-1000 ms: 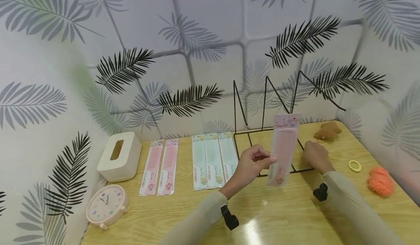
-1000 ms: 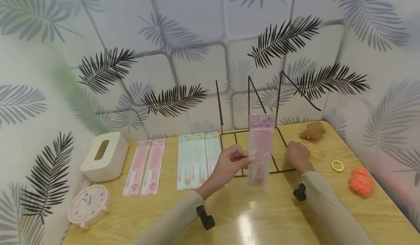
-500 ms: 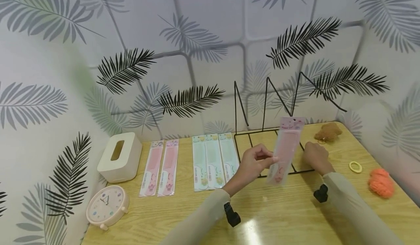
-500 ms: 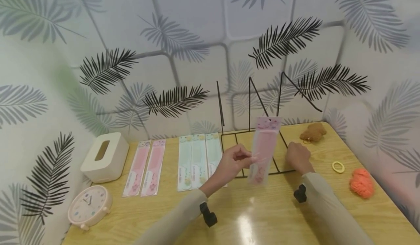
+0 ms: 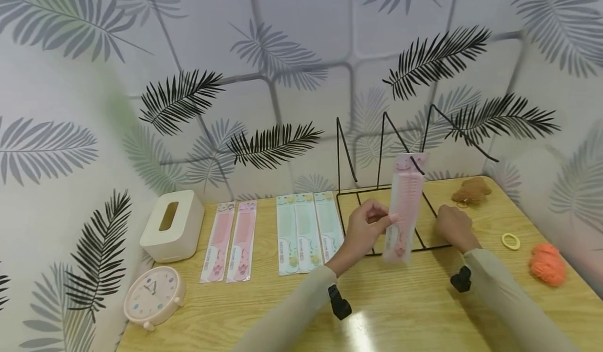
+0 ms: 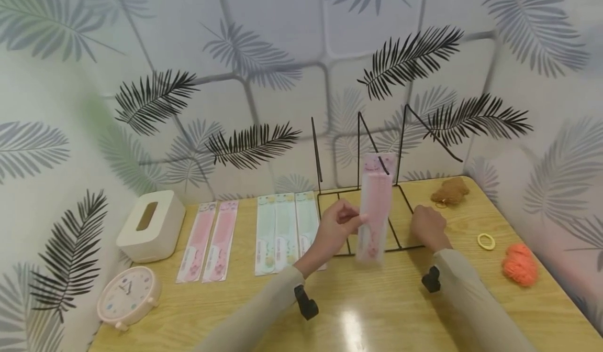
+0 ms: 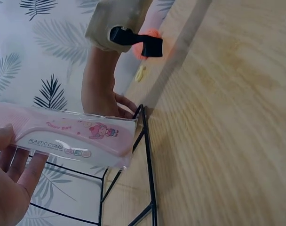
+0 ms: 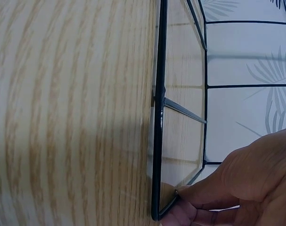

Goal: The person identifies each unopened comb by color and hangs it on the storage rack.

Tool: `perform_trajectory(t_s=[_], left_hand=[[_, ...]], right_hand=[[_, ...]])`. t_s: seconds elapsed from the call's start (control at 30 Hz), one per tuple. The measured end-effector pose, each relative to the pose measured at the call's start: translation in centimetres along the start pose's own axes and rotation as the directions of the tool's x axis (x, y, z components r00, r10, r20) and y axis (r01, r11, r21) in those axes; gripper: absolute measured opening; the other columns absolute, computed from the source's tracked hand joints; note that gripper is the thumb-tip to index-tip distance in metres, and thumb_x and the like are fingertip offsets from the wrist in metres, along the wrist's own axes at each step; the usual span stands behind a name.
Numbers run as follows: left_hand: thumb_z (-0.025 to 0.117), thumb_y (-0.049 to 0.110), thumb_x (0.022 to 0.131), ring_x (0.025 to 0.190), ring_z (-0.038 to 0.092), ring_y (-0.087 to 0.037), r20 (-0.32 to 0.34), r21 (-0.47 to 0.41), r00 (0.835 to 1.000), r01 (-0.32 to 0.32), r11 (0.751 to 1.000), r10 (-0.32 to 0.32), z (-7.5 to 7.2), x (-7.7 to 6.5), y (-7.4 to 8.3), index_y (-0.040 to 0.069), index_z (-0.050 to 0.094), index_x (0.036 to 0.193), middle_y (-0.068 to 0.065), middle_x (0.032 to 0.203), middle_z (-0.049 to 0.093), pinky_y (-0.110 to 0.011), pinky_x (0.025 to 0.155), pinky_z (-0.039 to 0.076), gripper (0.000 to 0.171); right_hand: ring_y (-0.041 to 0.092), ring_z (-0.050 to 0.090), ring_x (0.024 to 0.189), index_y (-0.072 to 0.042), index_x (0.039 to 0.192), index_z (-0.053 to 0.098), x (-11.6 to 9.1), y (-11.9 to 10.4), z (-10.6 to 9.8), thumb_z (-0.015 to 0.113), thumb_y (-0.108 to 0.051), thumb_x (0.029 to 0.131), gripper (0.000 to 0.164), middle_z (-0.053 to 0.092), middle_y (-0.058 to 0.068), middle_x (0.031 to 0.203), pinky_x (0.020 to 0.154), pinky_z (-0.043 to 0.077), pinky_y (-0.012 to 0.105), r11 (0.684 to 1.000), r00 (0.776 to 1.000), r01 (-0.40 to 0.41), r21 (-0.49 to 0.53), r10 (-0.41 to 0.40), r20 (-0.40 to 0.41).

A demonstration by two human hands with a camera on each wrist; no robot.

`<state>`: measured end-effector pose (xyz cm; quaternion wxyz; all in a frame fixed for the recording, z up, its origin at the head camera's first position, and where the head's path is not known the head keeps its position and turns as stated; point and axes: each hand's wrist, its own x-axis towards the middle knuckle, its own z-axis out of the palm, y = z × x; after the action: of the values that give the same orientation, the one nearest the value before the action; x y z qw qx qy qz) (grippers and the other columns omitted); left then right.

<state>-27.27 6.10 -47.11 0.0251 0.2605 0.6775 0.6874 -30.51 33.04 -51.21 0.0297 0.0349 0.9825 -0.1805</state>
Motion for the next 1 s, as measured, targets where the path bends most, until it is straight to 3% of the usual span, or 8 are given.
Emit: perform_trajectory(t_s=[0.23,0.37,0.53,0.77,0.87,1.0], left_hand=[[0.075,0.015,0.099,0.089,0.071,-0.006,-0.104,0.052,0.994,-0.009,0.999,0.015,-0.4,2.3,-0.8,0.001,0.067,0.109,-0.018,0.105,0.075,-0.025,0.073,0.061,0.019],[0.074,0.013,0.099,0.093,0.073,-0.014,-0.137,0.072,0.990,-0.004,0.997,0.014,-1.0,3.7,-1.3,0.000,0.067,0.109,-0.018,0.106,0.075,-0.029,0.075,0.062,0.018],[0.073,0.011,0.100,0.093,0.073,-0.022,-0.145,0.064,0.989,-0.016,0.998,0.025,-1.8,5.6,-1.9,-0.002,0.066,0.107,-0.020,0.107,0.074,-0.027,0.074,0.060,0.016],[0.074,0.010,0.099,0.089,0.071,-0.021,-0.176,0.067,0.983,-0.038,0.997,0.050,-2.6,8.0,-2.6,-0.003,0.066,0.105,-0.018,0.104,0.071,-0.023,0.070,0.057,0.016],[0.074,0.009,0.099,0.091,0.073,-0.022,-0.192,0.076,0.980,-0.033,0.997,0.047,-2.8,8.7,-2.8,-0.004,0.067,0.106,-0.019,0.104,0.072,-0.028,0.072,0.060,0.016],[0.073,0.008,0.099,0.094,0.072,-0.026,-0.209,0.066,0.977,-0.023,0.998,0.036,-3.0,9.4,-2.9,-0.004,0.067,0.107,-0.021,0.105,0.072,-0.049,0.079,0.062,0.015]], right_hand=[[0.027,0.047,0.062,-0.002,0.070,0.054,-0.1,0.0,0.0,0.040,0.004,0.095,0.030,0.055,0.017,0.069,0.053,0.042,0.041,1.000,1.000,0.003,0.006,-0.003,-0.004],[0.024,0.043,0.059,-0.004,0.069,0.053,-0.2,-0.3,-0.1,0.039,0.004,0.096,0.032,0.052,0.013,0.066,0.052,0.039,0.038,1.000,1.000,0.013,0.009,-0.013,0.001],[0.022,0.040,0.058,-0.004,0.068,0.052,-0.5,-0.3,-0.2,0.040,0.005,0.096,0.032,0.049,0.011,0.063,0.051,0.036,0.036,1.000,1.000,0.011,0.017,-0.011,0.003],[0.027,0.050,0.061,0.002,0.074,0.059,-0.4,-0.2,-0.2,0.041,0.005,0.096,0.030,0.060,0.019,0.069,0.052,0.044,0.042,1.000,1.000,0.010,-0.003,-0.010,-0.016],[0.027,0.051,0.061,0.002,0.074,0.060,-0.3,-0.1,0.0,0.043,0.005,0.095,0.028,0.061,0.019,0.070,0.052,0.045,0.043,1.000,1.000,0.013,-0.014,-0.014,-0.019],[0.025,0.046,0.059,0.000,0.072,0.058,-0.2,0.0,0.2,0.043,0.006,0.095,0.028,0.058,0.016,0.067,0.051,0.042,0.041,1.000,0.999,0.018,-0.010,-0.018,-0.028]])
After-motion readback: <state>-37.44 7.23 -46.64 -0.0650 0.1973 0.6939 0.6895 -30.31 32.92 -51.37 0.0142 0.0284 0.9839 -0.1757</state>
